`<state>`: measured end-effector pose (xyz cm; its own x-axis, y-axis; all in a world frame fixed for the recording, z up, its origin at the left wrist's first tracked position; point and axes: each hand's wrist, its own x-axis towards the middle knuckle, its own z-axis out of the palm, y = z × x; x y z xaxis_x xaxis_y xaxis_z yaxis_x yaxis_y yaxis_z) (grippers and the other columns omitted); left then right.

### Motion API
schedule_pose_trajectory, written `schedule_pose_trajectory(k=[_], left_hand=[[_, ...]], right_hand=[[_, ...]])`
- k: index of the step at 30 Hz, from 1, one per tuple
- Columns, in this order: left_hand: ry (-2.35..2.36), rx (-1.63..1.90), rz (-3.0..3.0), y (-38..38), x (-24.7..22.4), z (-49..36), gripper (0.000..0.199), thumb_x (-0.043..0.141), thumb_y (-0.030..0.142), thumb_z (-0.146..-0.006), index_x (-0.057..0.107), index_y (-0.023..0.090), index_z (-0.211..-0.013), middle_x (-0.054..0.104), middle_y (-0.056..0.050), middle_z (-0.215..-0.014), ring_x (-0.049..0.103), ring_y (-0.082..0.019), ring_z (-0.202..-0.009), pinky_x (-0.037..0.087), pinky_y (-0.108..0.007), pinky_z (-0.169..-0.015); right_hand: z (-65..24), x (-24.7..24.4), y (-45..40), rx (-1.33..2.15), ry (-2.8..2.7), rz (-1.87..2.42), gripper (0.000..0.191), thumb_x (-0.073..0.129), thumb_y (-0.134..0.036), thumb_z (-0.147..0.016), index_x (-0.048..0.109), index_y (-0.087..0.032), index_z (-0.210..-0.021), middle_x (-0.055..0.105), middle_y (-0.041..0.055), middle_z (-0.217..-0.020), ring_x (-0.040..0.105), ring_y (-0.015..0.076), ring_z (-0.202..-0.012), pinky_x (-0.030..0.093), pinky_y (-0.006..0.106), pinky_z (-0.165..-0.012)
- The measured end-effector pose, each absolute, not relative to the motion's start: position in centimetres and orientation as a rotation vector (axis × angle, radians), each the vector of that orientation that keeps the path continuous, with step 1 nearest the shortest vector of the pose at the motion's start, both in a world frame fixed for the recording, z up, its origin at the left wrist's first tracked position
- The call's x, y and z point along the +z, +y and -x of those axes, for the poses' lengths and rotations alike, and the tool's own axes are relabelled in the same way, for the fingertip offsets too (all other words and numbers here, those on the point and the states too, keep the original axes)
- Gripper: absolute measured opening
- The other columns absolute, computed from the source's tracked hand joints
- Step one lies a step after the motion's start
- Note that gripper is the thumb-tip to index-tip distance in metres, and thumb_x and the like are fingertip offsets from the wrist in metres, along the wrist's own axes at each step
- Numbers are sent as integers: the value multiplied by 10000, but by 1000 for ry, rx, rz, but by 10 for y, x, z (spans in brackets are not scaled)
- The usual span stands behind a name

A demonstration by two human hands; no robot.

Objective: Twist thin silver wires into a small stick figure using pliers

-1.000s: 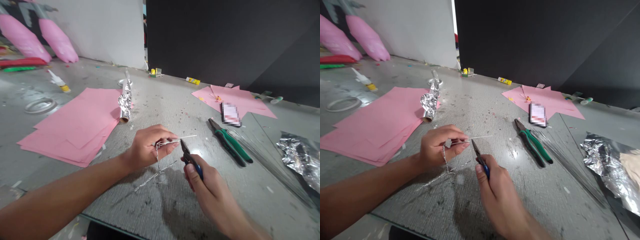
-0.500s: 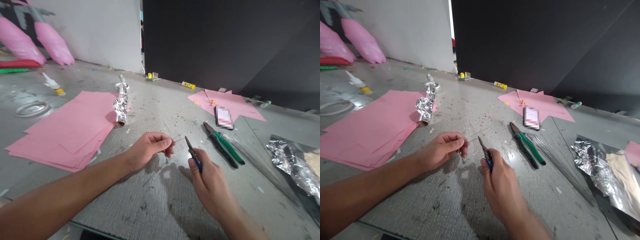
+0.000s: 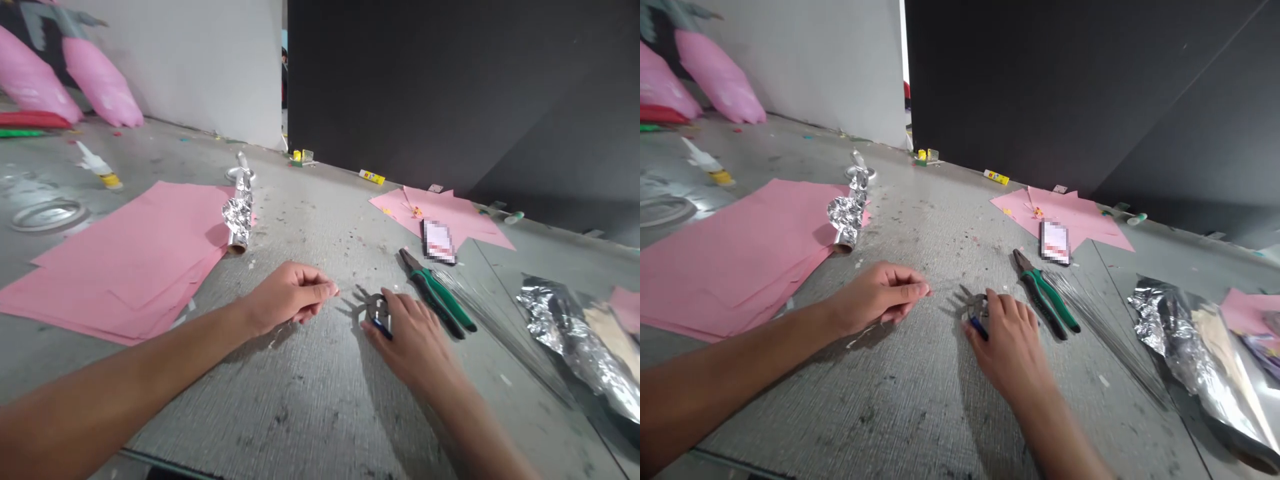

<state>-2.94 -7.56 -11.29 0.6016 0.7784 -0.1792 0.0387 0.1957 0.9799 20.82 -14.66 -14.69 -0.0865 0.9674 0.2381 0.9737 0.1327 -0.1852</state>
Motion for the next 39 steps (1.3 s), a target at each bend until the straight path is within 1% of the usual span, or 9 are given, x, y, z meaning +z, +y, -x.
schedule_pose_trajectory(k=[2,4,6,8,12,14,20,26,39], left_hand=[[788,537,-1304,-79,-110,29,173,636,286,-886,707,141,-826,551,39,-524,409,-23,-367,347,-154,-388],[793,511,-1292,-81,-108,28,180,645,289,-874,708,139,-798,548,37,-500,402,-25,-352,328,-148,-364],[793,506,-1270,-82,-106,27,191,662,289,-854,699,137,-744,527,38,-464,395,-30,-344,310,-144,-345],[782,517,-1254,-82,-105,27,196,677,285,-837,691,139,-707,509,38,-440,397,-38,-342,300,-144,-335],[763,543,-1287,-82,-104,28,207,690,289,-823,687,147,-672,503,32,-430,416,-49,-355,329,-151,-349],[771,538,-1329,-82,-105,28,217,696,287,-818,681,150,-650,501,30,-427,421,-51,-359,334,-151,-354],[793,503,-1372,-83,-104,26,217,686,277,-817,674,152,-640,492,34,-416,420,-52,-357,307,-143,-343],[781,472,-1366,-85,-102,24,228,686,282,-818,671,144,-637,491,31,-421,426,-54,-367,319,-141,-348],[775,484,-1358,-85,-107,23,221,687,298,-826,677,148,-664,491,34,-416,430,-54,-359,309,-132,-333]], right_hand=[[-207,-140,-148,-1,-2123,1756,557,621,-522,-848,545,-188,-1287,623,171,-1241,554,406,-1178,307,702,-1026],[-205,-130,-149,154,-2056,1565,485,635,-487,-856,557,-214,-1249,620,139,-1230,568,336,-1168,398,600,-1012],[-204,-121,-151,304,-1878,1434,304,606,-408,-899,586,-235,-1148,649,89,-1082,625,249,-1028,509,456,-888],[-204,-114,-152,285,-1707,1403,202,583,-339,-919,580,-238,-1094,634,62,-986,631,210,-918,525,401,-811],[-206,-107,-155,-242,-1761,1362,260,677,-220,-836,601,-217,-1084,611,98,-1066,598,258,-1005,476,449,-879],[-205,-106,-156,-391,-1929,1279,275,701,-172,-812,625,-234,-1069,655,83,-1034,611,266,-1001,460,452,-879],[-196,-112,-158,-327,-2111,1272,168,665,-152,-861,657,-269,-980,740,-4,-897,679,197,-845,420,411,-832],[-193,-115,-157,-356,-2079,1273,140,671,-140,-846,650,-240,-942,740,3,-878,677,173,-759,418,394,-796],[-191,-115,-159,-388,-2069,1302,138,656,-135,-842,631,-252,-912,739,-13,-846,675,169,-732,417,377,-776]])
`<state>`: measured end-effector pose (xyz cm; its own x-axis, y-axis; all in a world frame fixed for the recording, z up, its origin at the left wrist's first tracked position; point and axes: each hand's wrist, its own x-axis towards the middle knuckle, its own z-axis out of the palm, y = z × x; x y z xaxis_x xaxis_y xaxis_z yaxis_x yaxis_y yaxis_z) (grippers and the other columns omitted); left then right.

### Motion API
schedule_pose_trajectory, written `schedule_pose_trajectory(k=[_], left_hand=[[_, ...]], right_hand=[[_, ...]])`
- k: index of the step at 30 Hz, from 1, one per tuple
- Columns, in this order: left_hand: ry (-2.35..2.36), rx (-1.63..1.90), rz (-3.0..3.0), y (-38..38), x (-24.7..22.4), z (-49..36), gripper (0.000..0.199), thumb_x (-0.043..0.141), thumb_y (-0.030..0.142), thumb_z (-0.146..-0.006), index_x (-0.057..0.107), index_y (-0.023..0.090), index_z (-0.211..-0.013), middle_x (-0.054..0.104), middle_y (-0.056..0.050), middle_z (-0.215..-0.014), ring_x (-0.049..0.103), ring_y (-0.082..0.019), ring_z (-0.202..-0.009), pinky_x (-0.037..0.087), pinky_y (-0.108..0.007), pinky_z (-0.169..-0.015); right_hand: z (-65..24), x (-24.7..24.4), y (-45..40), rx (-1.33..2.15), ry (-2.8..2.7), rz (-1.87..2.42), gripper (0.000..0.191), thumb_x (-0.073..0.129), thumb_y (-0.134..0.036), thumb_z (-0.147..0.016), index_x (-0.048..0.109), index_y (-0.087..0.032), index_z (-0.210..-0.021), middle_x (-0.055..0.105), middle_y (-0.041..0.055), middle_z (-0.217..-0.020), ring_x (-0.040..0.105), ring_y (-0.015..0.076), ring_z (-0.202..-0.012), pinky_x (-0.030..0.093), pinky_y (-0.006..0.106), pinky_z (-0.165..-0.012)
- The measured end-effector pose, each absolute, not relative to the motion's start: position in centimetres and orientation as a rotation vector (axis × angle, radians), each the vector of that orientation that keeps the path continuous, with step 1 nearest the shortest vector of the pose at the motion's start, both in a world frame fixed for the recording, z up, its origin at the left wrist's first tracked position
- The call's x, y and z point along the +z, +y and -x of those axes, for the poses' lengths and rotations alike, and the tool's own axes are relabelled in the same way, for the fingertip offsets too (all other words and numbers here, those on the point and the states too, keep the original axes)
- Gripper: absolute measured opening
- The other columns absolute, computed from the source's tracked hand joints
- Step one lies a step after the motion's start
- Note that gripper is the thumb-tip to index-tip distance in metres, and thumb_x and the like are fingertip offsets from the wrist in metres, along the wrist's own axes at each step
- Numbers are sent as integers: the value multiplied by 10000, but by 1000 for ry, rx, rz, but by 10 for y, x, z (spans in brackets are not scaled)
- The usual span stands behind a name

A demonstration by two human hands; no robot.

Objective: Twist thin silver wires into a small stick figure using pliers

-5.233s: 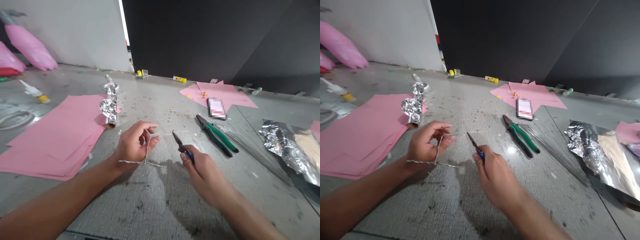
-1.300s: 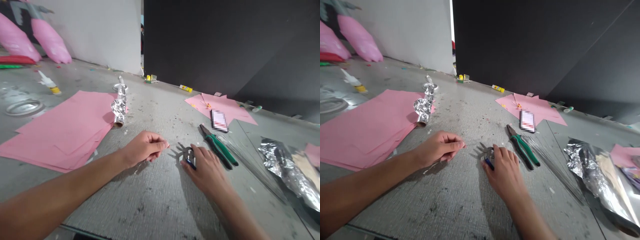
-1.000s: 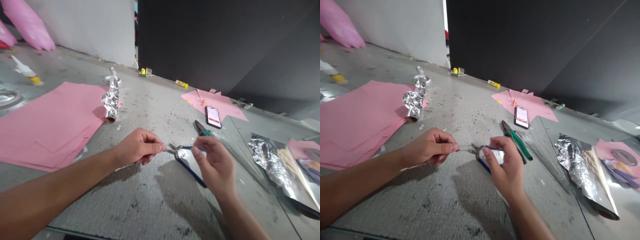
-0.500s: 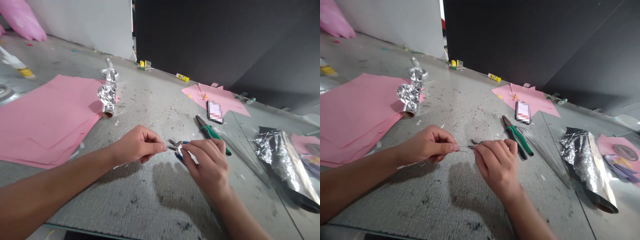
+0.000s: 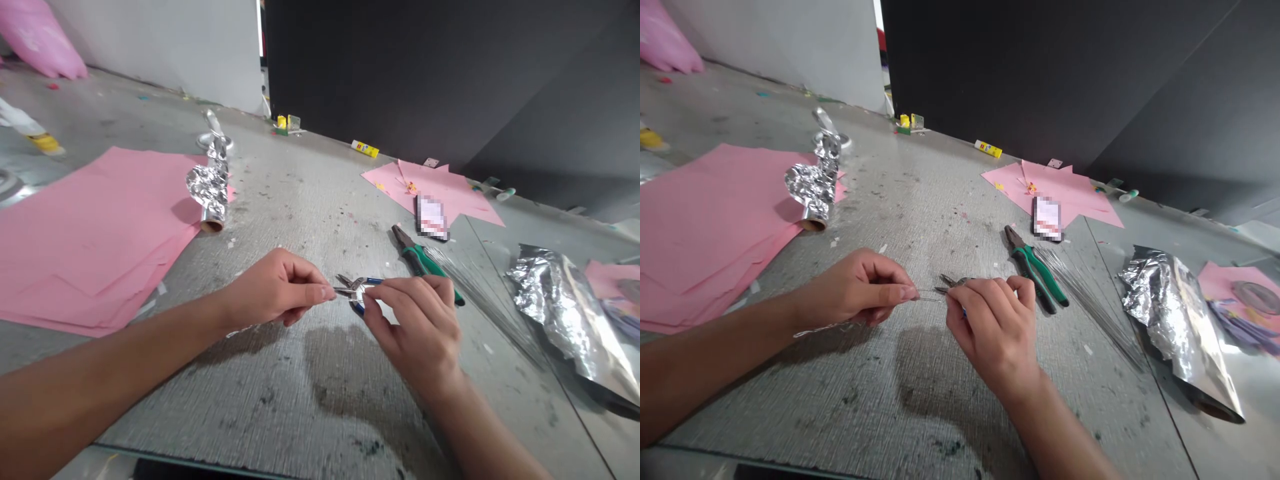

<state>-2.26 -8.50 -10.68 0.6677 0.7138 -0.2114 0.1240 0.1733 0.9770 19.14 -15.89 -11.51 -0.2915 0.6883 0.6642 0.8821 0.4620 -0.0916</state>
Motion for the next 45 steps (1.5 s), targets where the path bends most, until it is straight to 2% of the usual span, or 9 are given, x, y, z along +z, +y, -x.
schedule_pose_trajectory(k=[15,25,31,34,37,40,42,45], left_hand=[[767,466,-1392,-87,-104,23,234,678,308,-833,679,150,-660,484,34,-441,417,-51,-369,302,-128,-328],[760,428,-1470,-90,-108,23,215,651,329,-858,720,165,-736,574,26,-502,432,-54,-358,325,-150,-333],[776,628,-2045,-93,-111,24,168,642,300,-869,784,214,-890,719,-18,-633,616,-119,-536,445,-208,-510],[721,781,-2272,-98,-113,21,198,606,280,-898,781,209,-958,750,-38,-705,630,-126,-548,463,-234,-556],[716,928,-2354,-108,-117,16,223,593,261,-916,755,172,-1041,737,-37,-678,617,-122,-526,466,-237,-552],[746,1028,-2422,-118,-125,9,240,588,236,-921,708,166,-1117,742,-39,-733,650,-148,-609,492,-264,-612],[687,1101,-2440,-122,-128,5,231,572,203,-922,684,165,-1121,749,-47,-804,671,-167,-694,509,-286,-660],[540,1137,-2366,-123,-128,2,171,545,150,-917,693,139,-1002,733,-54,-810,662,-167,-732,523,-298,-697]], right_hand=[[-189,-115,-160,-401,-2057,1317,150,644,-108,-830,589,-237,-884,738,-12,-828,685,173,-743,408,379,-778],[-187,-116,-162,-428,-2016,1374,114,640,-121,-843,605,-227,-864,746,-3,-812,692,183,-723,416,390,-755],[-189,-115,-161,-456,-2035,1352,137,645,-118,-843,612,-231,-914,750,4,-839,692,186,-727,426,394,-769],[-187,-114,-162,-488,-2005,1369,145,660,-118,-834,609,-225,-918,744,12,-832,689,187,-721,435,392,-772],[-182,-113,-165,-523,-1918,1405,169,673,-103,-818,603,-216,-921,735,25,-814,679,182,-692,448,382,-755],[-176,-114,-165,-606,-1846,1415,191,690,-103,-803,605,-214,-934,733,28,-805,669,176,-658,450,378,-738],[-173,-115,-163,-690,-1793,1385,175,710,-115,-796,616,-213,-907,730,10,-775,663,162,-625,448,372,-730],[-172,-116,-159,-737,-1761,1313,153,737,-125,-789,629,-195,-871,725,-2,-738,669,150,-610,447,366,-718]])
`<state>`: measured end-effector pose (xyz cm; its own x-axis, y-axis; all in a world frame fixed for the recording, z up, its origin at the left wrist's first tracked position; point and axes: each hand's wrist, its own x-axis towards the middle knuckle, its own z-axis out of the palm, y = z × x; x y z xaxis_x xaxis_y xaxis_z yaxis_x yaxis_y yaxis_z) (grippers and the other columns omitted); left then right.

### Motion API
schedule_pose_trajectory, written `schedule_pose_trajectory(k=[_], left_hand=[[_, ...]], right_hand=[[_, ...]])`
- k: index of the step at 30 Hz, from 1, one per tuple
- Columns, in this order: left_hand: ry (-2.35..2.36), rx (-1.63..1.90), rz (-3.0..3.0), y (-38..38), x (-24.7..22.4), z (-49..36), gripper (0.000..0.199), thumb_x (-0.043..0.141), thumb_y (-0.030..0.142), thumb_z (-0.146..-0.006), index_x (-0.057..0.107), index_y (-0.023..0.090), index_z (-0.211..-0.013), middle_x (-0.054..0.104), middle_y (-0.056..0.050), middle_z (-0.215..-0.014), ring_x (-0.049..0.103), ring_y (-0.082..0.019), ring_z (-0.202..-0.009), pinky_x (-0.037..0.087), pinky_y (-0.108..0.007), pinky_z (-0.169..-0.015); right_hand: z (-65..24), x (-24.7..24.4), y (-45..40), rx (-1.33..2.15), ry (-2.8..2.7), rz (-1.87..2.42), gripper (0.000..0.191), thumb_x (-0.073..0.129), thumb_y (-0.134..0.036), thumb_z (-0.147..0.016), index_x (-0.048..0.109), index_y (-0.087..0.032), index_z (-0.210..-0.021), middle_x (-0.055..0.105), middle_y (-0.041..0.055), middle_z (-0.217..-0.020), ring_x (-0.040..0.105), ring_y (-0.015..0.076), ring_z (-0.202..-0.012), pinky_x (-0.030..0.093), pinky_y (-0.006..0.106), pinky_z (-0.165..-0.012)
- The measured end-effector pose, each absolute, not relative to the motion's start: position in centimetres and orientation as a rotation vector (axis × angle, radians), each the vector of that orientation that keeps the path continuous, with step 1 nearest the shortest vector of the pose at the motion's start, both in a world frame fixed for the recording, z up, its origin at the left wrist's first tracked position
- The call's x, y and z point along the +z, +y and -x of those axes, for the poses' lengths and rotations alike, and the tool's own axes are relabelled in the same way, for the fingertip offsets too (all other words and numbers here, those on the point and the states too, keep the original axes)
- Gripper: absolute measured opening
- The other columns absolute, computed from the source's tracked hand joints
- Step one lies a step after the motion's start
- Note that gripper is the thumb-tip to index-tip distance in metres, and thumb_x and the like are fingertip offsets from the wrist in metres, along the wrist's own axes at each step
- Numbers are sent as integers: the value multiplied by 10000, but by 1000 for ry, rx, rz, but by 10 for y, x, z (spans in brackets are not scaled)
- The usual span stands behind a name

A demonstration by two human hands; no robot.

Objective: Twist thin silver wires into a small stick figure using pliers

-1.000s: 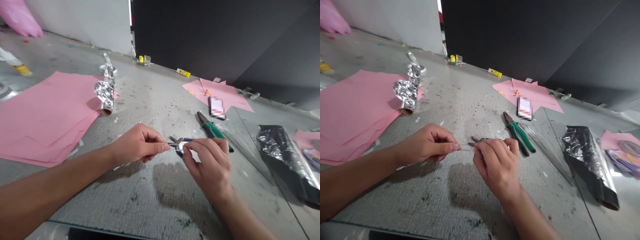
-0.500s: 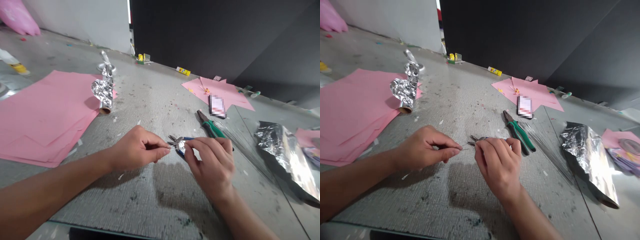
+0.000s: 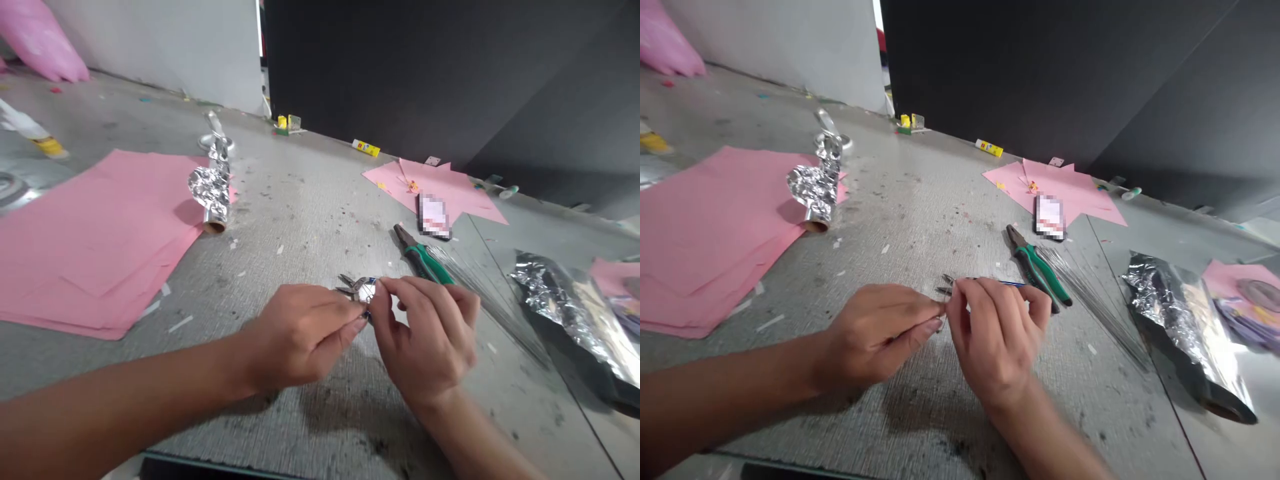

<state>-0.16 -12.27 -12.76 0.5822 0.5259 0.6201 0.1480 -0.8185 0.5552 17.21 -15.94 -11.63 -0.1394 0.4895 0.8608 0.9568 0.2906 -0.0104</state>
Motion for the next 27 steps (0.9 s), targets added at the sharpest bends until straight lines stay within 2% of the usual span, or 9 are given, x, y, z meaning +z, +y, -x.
schedule_pose_trajectory(k=[5,10,13,20,23,27], left_hand=[[681,1007,-1923,-115,-119,4,130,616,202,-893,728,167,-950,734,-34,-852,662,-133,-756,529,-241,-666],[641,803,-1431,-108,-117,6,93,701,210,-818,734,155,-885,690,-1,-709,614,-94,-597,520,-215,-575],[520,748,-1226,-107,-117,5,57,713,185,-802,727,145,-840,673,8,-692,594,-72,-563,509,-194,-552],[494,662,-1132,-104,-121,7,152,732,285,-803,706,138,-772,651,5,-645,569,-72,-526,460,-193,-509],[548,659,-1177,-103,-120,6,142,740,267,-787,688,140,-751,609,24,-570,549,-75,-512,438,-189,-494],[607,693,-1277,-104,-116,5,132,726,251,-784,665,140,-747,602,24,-582,531,-78,-530,416,-186,-488]], right_hand=[[-173,-117,-158,-612,-1833,1257,143,719,-120,-814,616,-191,-885,725,8,-753,676,160,-638,450,389,-727],[-170,-118,-162,-560,-1830,1224,138,714,-137,-824,616,-204,-894,727,2,-768,681,162,-660,455,394,-736],[-168,-119,-163,-533,-1840,1190,151,721,-121,-815,623,-191,-906,723,13,-765,668,162,-662,456,393,-724],[-167,-123,-162,-493,-1898,1123,162,721,-118,-819,629,-168,-943,716,42,-803,632,160,-670,467,379,-693],[-165,-122,-161,-479,-1897,1111,161,714,-102,-819,625,-165,-938,713,38,-796,634,157,-677,475,365,-685],[-161,-121,-163,-386,-1854,1150,135,682,-69,-828,625,-168,-900,696,26,-780,633,142,-689,496,314,-660]])
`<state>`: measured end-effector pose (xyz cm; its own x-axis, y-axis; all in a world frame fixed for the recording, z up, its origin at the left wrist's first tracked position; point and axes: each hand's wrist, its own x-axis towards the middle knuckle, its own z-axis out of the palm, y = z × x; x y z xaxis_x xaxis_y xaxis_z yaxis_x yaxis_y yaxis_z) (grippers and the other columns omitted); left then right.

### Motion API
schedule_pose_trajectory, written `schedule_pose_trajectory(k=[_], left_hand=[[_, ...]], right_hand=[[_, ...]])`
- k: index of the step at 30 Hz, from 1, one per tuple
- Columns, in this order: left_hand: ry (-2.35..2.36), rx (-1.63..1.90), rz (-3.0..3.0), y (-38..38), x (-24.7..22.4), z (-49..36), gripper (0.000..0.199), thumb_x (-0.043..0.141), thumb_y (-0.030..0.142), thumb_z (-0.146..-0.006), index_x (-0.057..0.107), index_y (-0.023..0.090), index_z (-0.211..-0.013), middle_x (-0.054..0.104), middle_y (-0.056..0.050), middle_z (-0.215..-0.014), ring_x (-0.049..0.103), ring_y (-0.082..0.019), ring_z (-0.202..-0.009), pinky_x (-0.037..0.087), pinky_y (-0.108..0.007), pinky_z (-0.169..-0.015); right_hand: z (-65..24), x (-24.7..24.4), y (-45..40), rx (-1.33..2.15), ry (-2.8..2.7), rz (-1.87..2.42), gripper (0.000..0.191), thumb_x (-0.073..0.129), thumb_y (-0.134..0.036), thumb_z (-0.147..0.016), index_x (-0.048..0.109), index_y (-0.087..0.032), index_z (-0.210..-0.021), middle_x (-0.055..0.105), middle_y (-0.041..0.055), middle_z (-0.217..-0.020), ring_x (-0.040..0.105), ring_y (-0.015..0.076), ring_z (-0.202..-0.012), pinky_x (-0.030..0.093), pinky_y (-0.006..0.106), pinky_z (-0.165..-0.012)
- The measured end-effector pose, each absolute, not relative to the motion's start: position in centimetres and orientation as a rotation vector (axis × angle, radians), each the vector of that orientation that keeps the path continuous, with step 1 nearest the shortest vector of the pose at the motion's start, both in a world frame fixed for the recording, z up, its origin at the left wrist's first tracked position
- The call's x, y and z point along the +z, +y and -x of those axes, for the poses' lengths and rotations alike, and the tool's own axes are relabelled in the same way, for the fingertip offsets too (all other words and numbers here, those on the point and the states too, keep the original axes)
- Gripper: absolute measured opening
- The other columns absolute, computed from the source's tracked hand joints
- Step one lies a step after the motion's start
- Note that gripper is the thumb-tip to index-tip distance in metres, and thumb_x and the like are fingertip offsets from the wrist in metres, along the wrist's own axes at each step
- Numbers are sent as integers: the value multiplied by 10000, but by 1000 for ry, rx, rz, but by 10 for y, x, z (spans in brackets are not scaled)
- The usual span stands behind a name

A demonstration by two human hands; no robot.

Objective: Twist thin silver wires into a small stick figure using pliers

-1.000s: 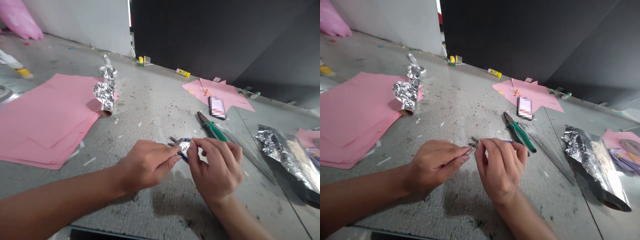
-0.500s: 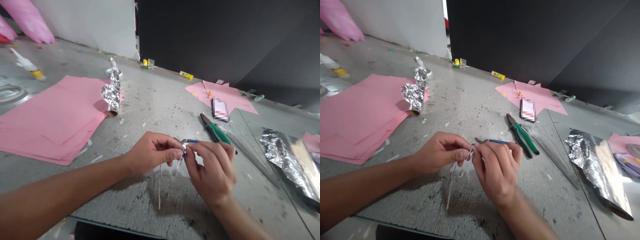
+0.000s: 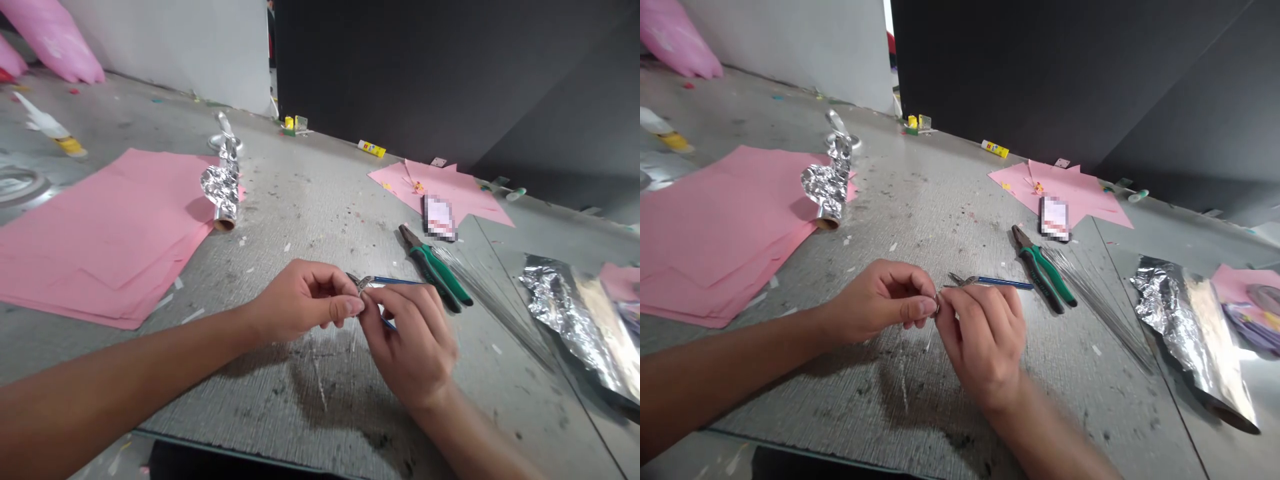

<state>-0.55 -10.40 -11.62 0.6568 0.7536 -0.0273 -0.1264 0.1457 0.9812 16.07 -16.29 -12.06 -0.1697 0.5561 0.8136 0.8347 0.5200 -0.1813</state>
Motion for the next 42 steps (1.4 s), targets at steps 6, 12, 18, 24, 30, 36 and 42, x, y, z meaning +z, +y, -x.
schedule_pose_trajectory(k=[6,12,18,24,30,36,42], left_hand=[[633,715,-1357,-105,-118,7,139,713,257,-782,648,139,-749,596,19,-597,507,-78,-533,402,-195,-494],[619,775,-1321,-105,-118,6,115,692,224,-782,633,141,-728,591,26,-567,525,-80,-484,424,-196,-462],[586,816,-1305,-106,-114,6,85,665,183,-816,631,137,-753,625,18,-596,581,-88,-524,481,-207,-521],[621,844,-1297,-107,-113,7,97,682,204,-816,625,143,-766,660,4,-654,618,-105,-572,527,-227,-556],[672,842,-1349,-103,-117,9,124,719,239,-800,644,142,-817,699,-17,-735,674,-139,-702,560,-260,-660],[829,918,-1880,-102,-116,15,131,669,293,-871,684,182,-939,739,-31,-877,680,-150,-797,518,-258,-725],[793,918,-2250,-103,-104,22,143,583,286,-925,704,213,-913,721,-12,-781,625,-130,-663,451,-247,-645]], right_hand=[[-151,-117,-170,-268,-1786,1269,57,638,-118,-867,649,-172,-857,674,22,-767,629,134,-697,517,273,-670],[-145,-118,-173,-116,-1785,1191,153,573,-49,-885,667,-124,-979,671,43,-844,636,116,-774,537,239,-730],[-144,-122,-172,-52,-1790,1142,264,552,-8,-872,650,-120,-1090,661,56,-895,637,135,-803,558,267,-722],[-143,-124,-170,10,-1784,1129,329,628,-85,-846,601,-144,-1168,644,77,-967,633,181,-847,576,345,-734],[-146,-126,-167,68,-1760,1174,271,581,-34,-868,627,-163,-1102,651,57,-946,642,146,-812,579,296,-702],[-157,-126,-165,-87,-1823,1161,311,612,-30,-867,621,-159,-1150,703,64,-986,684,147,-867,587,291,-769],[-169,-124,-164,-212,-1974,1045,451,631,-12,-846,583,-208,-1250,728,51,-1070,674,173,-946,578,344,-815]])
